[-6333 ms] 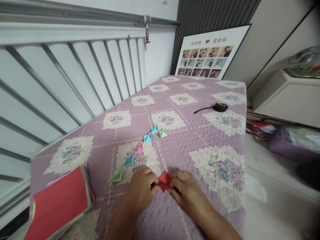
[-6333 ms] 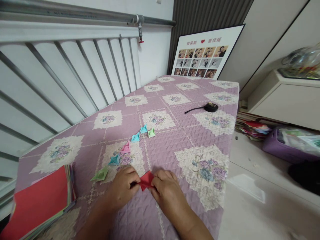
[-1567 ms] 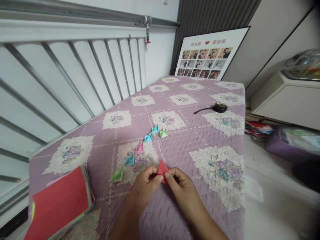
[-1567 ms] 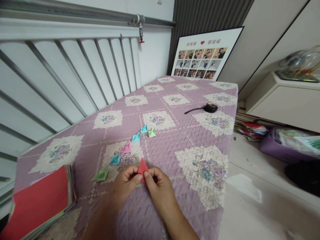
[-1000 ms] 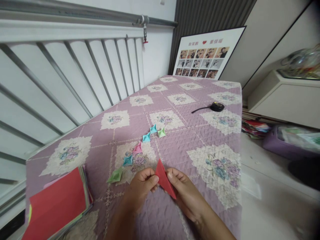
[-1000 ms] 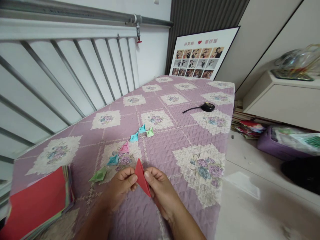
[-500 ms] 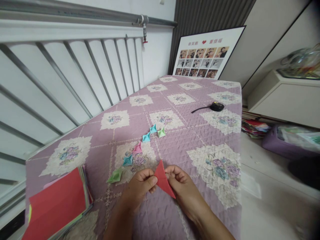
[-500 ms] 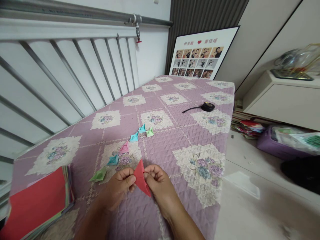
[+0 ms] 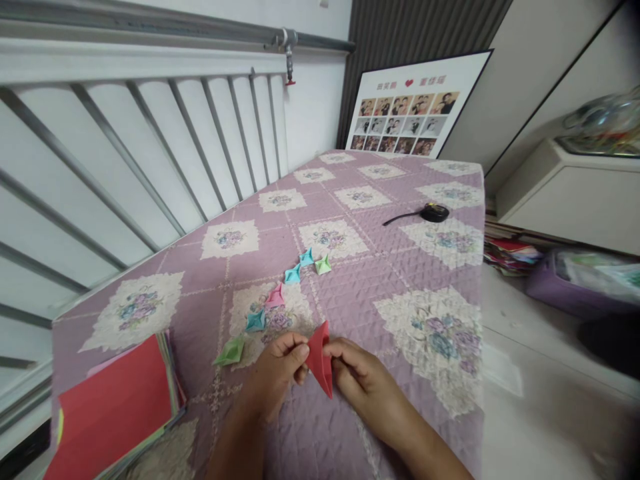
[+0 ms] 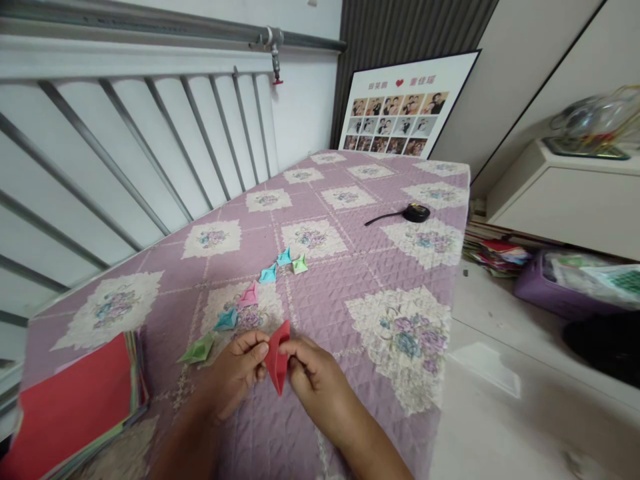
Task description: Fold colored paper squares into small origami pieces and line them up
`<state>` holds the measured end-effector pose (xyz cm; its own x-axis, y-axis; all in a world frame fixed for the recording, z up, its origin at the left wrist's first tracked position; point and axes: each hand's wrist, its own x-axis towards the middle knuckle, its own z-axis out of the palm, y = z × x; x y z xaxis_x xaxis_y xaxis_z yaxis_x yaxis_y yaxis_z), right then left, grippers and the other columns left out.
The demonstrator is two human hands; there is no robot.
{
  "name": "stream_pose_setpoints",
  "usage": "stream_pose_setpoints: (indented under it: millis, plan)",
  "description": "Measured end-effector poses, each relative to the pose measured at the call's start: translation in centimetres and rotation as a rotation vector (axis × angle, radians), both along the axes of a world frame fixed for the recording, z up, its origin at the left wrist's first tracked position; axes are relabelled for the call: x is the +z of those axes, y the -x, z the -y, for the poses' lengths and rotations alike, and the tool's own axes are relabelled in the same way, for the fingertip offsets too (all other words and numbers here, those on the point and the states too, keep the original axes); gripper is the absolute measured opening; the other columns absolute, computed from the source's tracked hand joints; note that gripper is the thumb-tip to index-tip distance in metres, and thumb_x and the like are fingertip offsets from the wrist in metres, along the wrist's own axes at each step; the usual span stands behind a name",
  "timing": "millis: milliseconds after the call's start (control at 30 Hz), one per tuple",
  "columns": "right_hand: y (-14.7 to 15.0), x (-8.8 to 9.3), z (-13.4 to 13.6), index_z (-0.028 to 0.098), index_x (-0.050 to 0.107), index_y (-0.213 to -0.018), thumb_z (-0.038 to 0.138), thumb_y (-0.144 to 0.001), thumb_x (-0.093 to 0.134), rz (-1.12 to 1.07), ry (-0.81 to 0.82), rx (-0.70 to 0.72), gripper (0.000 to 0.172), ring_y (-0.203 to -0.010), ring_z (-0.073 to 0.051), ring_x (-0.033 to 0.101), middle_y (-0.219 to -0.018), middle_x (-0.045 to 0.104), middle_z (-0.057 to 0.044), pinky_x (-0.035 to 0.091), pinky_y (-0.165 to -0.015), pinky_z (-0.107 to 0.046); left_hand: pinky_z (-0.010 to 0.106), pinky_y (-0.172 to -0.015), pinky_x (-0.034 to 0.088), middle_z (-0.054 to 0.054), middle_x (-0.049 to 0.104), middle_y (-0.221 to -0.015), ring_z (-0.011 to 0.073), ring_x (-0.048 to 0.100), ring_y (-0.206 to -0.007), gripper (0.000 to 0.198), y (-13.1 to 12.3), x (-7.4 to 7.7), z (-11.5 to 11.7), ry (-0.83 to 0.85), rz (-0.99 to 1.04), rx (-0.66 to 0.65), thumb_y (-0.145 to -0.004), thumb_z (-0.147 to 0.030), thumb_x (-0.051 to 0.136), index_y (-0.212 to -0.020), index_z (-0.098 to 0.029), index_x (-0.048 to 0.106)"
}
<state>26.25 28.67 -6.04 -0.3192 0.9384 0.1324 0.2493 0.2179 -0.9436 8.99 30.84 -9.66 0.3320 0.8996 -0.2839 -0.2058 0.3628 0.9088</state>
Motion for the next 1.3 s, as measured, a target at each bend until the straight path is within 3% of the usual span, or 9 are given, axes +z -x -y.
stream_pose_setpoints:
  millis: [167, 333, 567, 733, 867, 967, 1133, 1300]
  plan:
    - [0.0, -1.0, 0.1, 0.022, 0.059, -0.097, 0.011, -0.085, 0.048, 0.04, -0.081, 0.026, 0.02, -0.081, -0.013, 0.057, -0.091, 0.059, -0.002, 0.044, -0.072, -0.023, 0.021, -0.049, 0.031, -0.006, 0.051, -0.057, 0.0065, 0.04, -0.047, 0.03, -0.3, 0.3, -0.1, 0.018, 0.033, 0.013, -0.076, -0.041, 0.066, -0.092, -0.016, 0.058]
    - [-0.1, -0.6, 0.0, 0.022, 0.059, -0.09, 0.013, -0.087, 0.051, 0.005, -0.081, 0.064, 0.013, -0.086, -0.013, 0.059, -0.094, 0.062, -0.003, 0.045, -0.076, -0.024, 0.021, -0.051, 0.032, -0.006, 0.052, -0.062, 0.0068, 0.041, -0.051, 0.034, -0.4, 0.5, 0.1, 0.003, 0.023, 0.011, -0.079, -0.04, 0.065, -0.102, -0.017, 0.057]
    - [-0.1, -0.5, -0.2, 0.022, 0.06, -0.087, 0.015, -0.088, 0.054, 0.009, -0.088, 0.052, 0.009, -0.084, -0.014, 0.059, -0.092, 0.062, -0.003, 0.045, -0.076, -0.025, 0.02, -0.049, 0.028, -0.007, 0.048, -0.061, 0.0061, 0.037, -0.048, 0.029, -0.8, 0.8, 0.1, -0.021, -0.032, -0.029, -0.083, -0.038, 0.06, -0.101, -0.017, 0.057]
    - [-0.4, -0.6, -0.2, 0.022, 0.058, -0.081, 0.014, -0.087, 0.054, 0.062, -0.115, 0.001, 0.011, -0.081, -0.013, 0.057, -0.086, 0.062, 0.0, 0.043, -0.074, -0.023, 0.02, -0.05, 0.032, -0.005, 0.049, -0.063, 0.0073, 0.038, -0.051, 0.024, -1.1, 1.2, 0.1, -0.125, -0.129, -0.087, -0.088, -0.037, 0.052, -0.099, -0.017, 0.058]
    - [-0.7, -0.6, -0.3, 0.023, 0.058, -0.083, 0.014, -0.087, 0.054, 0.09, -0.12, 0.001, 0.011, -0.08, -0.013, 0.057, -0.086, 0.062, 0.0, 0.042, -0.073, -0.023, 0.025, -0.07, 0.044, 0.001, 0.061, -0.092, 0.0125, 0.054, -0.075, 0.029, -1.1, 0.8, 0.2, -0.26, -0.251, -0.024, -0.088, -0.026, 0.049, -0.117, -0.023, 0.054]
    - [-0.8, -0.6, -0.3, 0.023, 0.058, -0.083, 0.017, -0.088, 0.053, 0.096, -0.089, 0.016, 0.009, -0.08, -0.014, 0.057, -0.086, 0.062, 0.0, 0.042, -0.073, -0.023, 0.031, -0.086, 0.044, 0.003, 0.059, -0.112, 0.0158, 0.057, -0.093, 0.042, -0.8, 0.8, 0.2, -0.363, -0.312, 0.028, -0.086, -0.017, 0.046, -0.126, -0.028, 0.05]
    - [-0.9, -0.5, -0.3, 0.022, 0.058, -0.079, 0.024, -0.089, 0.054, 0.09, -0.029, 0.031, 0.011, -0.078, -0.013, 0.056, -0.083, 0.062, 0.0, 0.042, -0.071, -0.023, 0.034, -0.097, 0.038, 0.004, 0.053, -0.123, 0.02, 0.048, -0.116, 0.034, -0.3, 1.7, 0.1, -0.567, -0.274, -0.015, -0.083, -0.011, 0.043, -0.107, -0.025, 0.063]
    - [-1.0, -0.4, -0.1, 0.021, 0.061, -0.081, 0.032, -0.091, 0.052, 0.048, 0.049, 0.02, 0.017, -0.075, -0.014, 0.055, -0.079, 0.061, 0.001, 0.042, -0.071, -0.023, 0.034, -0.094, 0.039, 0.006, 0.057, -0.112, 0.0196, 0.053, -0.107, 0.017, -0.2, 1.7, 0.0, -0.556, -0.226, -0.055, -0.085, -0.017, 0.049, -0.096, -0.021, 0.062]
